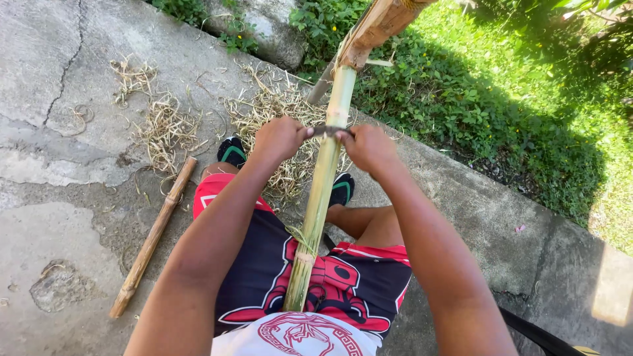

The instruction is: The person is using a sickle-like tool to scrape the outer skin off a bamboo pole to clean it.

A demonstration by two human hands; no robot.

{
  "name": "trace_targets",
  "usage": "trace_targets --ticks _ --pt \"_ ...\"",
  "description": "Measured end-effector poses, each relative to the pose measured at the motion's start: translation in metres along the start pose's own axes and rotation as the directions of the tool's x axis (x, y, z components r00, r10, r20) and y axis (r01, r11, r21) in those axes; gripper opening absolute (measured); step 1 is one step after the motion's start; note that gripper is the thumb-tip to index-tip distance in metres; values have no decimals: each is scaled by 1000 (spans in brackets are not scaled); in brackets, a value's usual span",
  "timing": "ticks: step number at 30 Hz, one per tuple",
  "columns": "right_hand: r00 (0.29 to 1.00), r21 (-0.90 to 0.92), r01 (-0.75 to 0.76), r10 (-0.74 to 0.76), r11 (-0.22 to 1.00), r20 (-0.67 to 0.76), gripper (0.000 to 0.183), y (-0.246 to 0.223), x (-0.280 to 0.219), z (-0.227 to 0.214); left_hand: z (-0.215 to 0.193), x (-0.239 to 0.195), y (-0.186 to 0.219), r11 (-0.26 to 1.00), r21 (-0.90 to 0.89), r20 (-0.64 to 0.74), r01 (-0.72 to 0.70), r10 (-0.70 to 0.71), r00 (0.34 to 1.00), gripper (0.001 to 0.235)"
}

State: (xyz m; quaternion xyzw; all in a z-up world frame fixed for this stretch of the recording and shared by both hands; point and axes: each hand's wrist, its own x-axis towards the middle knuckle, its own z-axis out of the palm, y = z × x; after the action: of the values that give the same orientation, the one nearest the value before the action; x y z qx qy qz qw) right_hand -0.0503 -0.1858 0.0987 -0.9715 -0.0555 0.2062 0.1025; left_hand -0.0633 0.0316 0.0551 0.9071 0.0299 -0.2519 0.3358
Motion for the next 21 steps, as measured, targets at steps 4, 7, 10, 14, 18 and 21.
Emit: trace_targets --ticks 4,7,10,14,18,21 --pt "1000 159 21 -23 987 9 44 -6 -26 8 3 -21 2 998 67 -120 -3 11 993 39" --pt "997 285 -61 70 957 -24 42 -5 -23 5 13 3 12 994 107 -144 -20 35 989 37" --pt "982 339 -64 119 939 -145 40 16 -2 10 14 29 29 988 79 -269 -133 150 951 34" --pt "874 285 298 -141 911 -464 25 43 23 11 -2 48 55 948 -7 -644 -319 240 727 27" --pt "808 136 327 -202 935 -554 40 53 44 15 36 108 35 829 -344 -584 -442 180 792 29" --pt "780 15 274 -213 962 -589 44 66 66 30 36 99 61 692 -681 -432 -238 -118 894 24"
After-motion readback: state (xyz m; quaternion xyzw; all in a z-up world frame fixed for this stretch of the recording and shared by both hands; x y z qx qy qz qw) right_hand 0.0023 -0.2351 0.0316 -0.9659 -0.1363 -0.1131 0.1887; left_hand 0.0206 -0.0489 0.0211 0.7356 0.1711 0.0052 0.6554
